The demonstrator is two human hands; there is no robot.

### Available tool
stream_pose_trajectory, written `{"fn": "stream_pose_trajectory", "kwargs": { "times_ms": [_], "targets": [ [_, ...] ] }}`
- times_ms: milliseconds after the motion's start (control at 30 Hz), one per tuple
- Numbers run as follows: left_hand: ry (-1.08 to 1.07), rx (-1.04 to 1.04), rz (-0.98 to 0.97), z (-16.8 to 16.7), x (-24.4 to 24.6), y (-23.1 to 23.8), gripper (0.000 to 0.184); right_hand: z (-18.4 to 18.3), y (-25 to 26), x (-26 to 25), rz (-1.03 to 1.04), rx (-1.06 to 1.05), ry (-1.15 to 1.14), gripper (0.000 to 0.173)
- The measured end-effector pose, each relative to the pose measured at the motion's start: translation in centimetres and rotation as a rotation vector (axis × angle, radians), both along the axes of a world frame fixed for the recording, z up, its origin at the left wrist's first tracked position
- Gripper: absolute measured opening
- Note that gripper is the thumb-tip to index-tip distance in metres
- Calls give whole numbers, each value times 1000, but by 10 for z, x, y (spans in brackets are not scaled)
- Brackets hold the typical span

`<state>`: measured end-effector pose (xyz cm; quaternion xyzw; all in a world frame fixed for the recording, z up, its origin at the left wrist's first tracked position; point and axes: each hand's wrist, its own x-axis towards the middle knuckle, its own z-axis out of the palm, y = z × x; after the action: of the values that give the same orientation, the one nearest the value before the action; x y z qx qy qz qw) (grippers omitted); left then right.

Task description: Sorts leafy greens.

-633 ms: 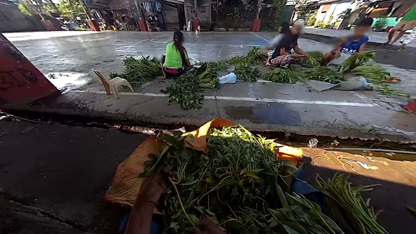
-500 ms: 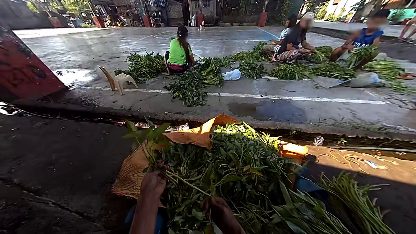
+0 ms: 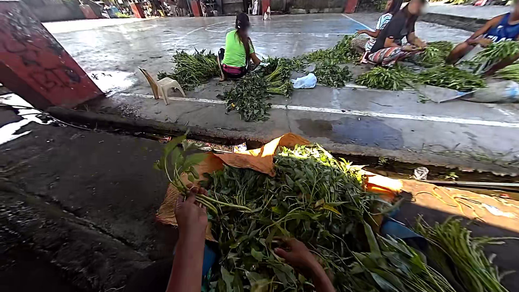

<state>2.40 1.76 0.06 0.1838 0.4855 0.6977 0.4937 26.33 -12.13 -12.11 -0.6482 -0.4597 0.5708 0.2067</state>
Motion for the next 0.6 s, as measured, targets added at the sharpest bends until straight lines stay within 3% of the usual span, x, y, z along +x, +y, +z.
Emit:
{"fn": "stream_pose_trajectory", "kwargs": {
  "times_ms": [67,233,333,400,533,600],
  "targets": [
    [-5,-86,-58,-5,9,-2,19,-3,19,-10,-65,56,-207,59],
    [238,-176,-362,-12,27,-12,21,-27,61,-17,-247,21,-329,54],
    [303,-176,-531,-21,34,-15,18,-28,49,-28,-595,337,-291,27],
    [307,-206,-616,-24,41,-18,18,-22,37,-39,-730,581,-228,20],
    [326,-185,-784,-34,58,-26,22,-18,21,-58,-757,812,-120,44],
    [321,-150,-836,-38,65,-31,22,-20,19,-65,-711,883,-107,45]
  ]
}}
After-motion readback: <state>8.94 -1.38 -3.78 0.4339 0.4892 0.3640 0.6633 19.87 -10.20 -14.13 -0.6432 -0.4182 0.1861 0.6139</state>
